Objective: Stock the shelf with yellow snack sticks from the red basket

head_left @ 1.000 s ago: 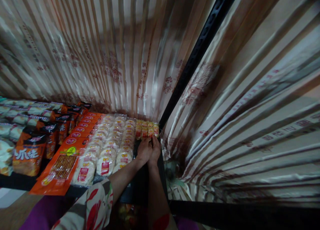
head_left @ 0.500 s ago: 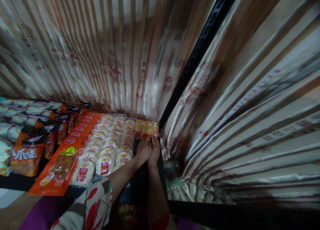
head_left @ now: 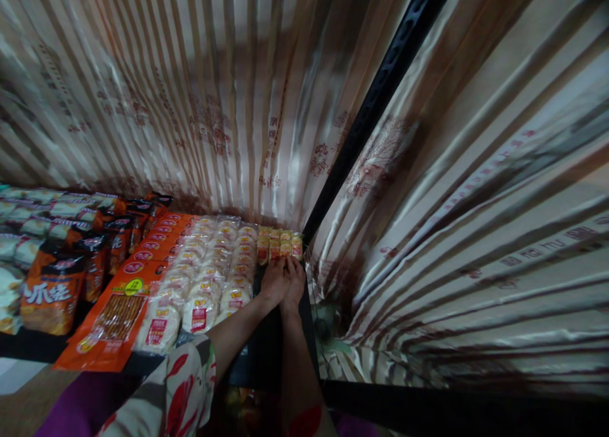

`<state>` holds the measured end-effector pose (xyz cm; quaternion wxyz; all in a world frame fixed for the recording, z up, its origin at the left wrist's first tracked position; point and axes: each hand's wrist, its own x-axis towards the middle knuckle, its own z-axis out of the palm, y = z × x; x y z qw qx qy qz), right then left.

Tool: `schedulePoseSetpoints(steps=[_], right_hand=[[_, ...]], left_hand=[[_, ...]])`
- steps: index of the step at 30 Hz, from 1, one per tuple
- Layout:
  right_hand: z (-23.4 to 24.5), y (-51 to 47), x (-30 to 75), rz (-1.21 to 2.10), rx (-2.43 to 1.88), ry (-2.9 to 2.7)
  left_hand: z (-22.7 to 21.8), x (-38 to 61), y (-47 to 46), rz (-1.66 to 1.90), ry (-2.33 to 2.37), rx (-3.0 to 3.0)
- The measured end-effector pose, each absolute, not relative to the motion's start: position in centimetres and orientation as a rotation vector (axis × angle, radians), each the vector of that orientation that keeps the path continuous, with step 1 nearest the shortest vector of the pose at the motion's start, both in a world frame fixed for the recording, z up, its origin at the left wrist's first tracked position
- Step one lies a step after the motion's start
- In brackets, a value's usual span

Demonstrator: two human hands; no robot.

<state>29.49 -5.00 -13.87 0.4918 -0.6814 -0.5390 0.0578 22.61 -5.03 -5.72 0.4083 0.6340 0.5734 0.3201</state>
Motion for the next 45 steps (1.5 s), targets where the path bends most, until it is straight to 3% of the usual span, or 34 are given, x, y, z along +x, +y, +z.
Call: schedulePoseSetpoints(steps=[31, 45], right_hand=[[-12.9, -7.9, 29.5, 0.194, -1.614, -1.232], [-11.3, -14.4, 27.5, 0.335, -1.65, -1.228]], left_hand=[[-3.3, 22.4, -8.6, 0.505, 1.577, 1.713], [-2.9, 20.8, -14.9, 0.604, 1.588, 1.714]])
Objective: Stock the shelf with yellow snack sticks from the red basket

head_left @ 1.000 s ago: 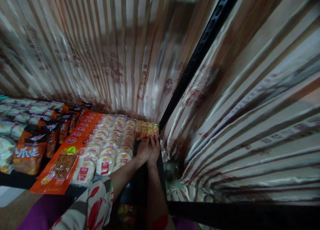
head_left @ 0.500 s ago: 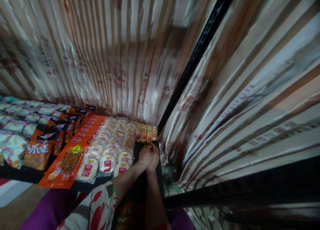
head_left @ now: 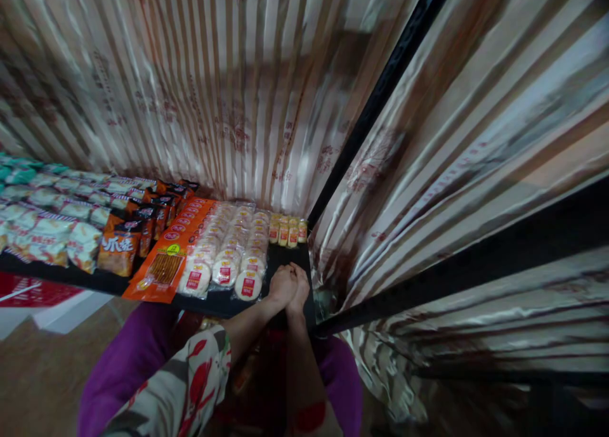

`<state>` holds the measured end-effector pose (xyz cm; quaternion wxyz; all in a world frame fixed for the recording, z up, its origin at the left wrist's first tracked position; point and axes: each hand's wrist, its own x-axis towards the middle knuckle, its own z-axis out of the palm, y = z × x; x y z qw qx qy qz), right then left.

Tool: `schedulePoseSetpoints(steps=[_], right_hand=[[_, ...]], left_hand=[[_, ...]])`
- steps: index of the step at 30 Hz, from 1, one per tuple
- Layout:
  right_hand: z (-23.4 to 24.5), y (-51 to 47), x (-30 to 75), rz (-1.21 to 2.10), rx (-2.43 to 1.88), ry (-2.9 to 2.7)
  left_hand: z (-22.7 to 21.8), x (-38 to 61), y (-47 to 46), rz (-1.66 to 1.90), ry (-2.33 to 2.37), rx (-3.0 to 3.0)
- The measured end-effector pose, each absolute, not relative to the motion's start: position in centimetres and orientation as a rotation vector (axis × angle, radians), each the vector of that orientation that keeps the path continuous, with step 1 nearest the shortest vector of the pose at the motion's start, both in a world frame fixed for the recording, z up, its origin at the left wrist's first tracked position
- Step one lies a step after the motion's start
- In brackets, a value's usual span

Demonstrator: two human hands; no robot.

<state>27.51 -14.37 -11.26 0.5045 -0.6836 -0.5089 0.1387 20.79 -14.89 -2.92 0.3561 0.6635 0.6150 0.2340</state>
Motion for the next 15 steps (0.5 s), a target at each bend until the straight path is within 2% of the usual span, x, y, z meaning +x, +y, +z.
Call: schedulePoseSetpoints(steps=[9, 15], right_hand=[[-10.1, -18.2, 26.2, 0.42, -1.702, -1.262], [-10.1, -20.4, 25.0, 0.441, -1.728, -1.277]], left_hand=[[-1.3, 20.7, -19.6, 0.795, 1.529, 1.802], [-2.8, 18.0, -20.3, 0.63, 1.532, 1.787]])
